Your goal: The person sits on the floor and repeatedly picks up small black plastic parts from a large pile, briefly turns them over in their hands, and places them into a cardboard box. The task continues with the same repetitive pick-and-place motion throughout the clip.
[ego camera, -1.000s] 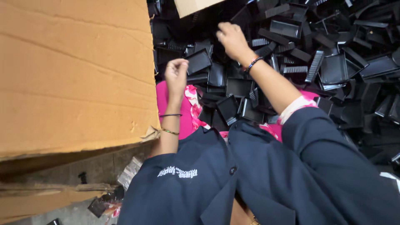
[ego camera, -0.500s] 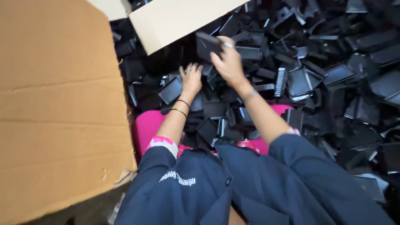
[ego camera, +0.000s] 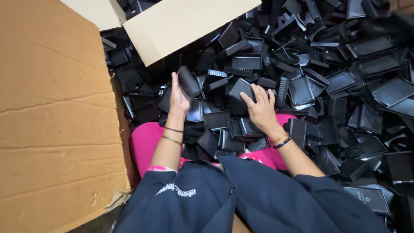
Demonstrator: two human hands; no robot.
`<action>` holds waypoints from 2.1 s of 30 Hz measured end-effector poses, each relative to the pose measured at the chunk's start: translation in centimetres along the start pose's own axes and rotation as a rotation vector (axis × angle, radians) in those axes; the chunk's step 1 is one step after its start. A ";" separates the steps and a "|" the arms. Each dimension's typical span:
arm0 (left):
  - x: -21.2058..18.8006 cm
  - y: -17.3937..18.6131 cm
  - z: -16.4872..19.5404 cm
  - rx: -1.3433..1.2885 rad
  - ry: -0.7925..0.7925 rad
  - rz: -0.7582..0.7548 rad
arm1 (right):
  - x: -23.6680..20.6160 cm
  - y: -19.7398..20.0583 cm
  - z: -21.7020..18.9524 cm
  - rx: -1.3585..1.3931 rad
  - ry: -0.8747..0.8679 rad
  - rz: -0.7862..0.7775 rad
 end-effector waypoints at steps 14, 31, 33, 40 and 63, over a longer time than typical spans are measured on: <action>-3.3 -4.0 -4.0 -0.026 0.120 0.171 | 5.9 -0.1 -7.2 1.058 -0.414 0.189; -4.7 -2.4 -4.9 0.464 -0.120 0.271 | 4.9 -3.8 -11.3 1.169 -0.432 0.049; -4.8 -2.8 -4.8 0.470 -0.094 0.246 | 4.7 -3.6 -11.1 1.237 -0.430 0.080; -4.5 -3.0 -5.4 0.466 -0.087 0.231 | 4.0 -4.3 -10.5 1.193 -0.358 0.090; -10.4 -6.8 0.5 1.133 -0.957 0.000 | 10.4 7.0 -12.2 0.981 0.164 0.212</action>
Point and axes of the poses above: each hand's wrist, its own x-axis towards the middle knuckle, its own y-axis out of the back of the hand, z = x × y, the point moved 2 cm from there along x, towards the middle knuckle, and after that the axes turned 8 degrees about y, right-handed, at the moved point
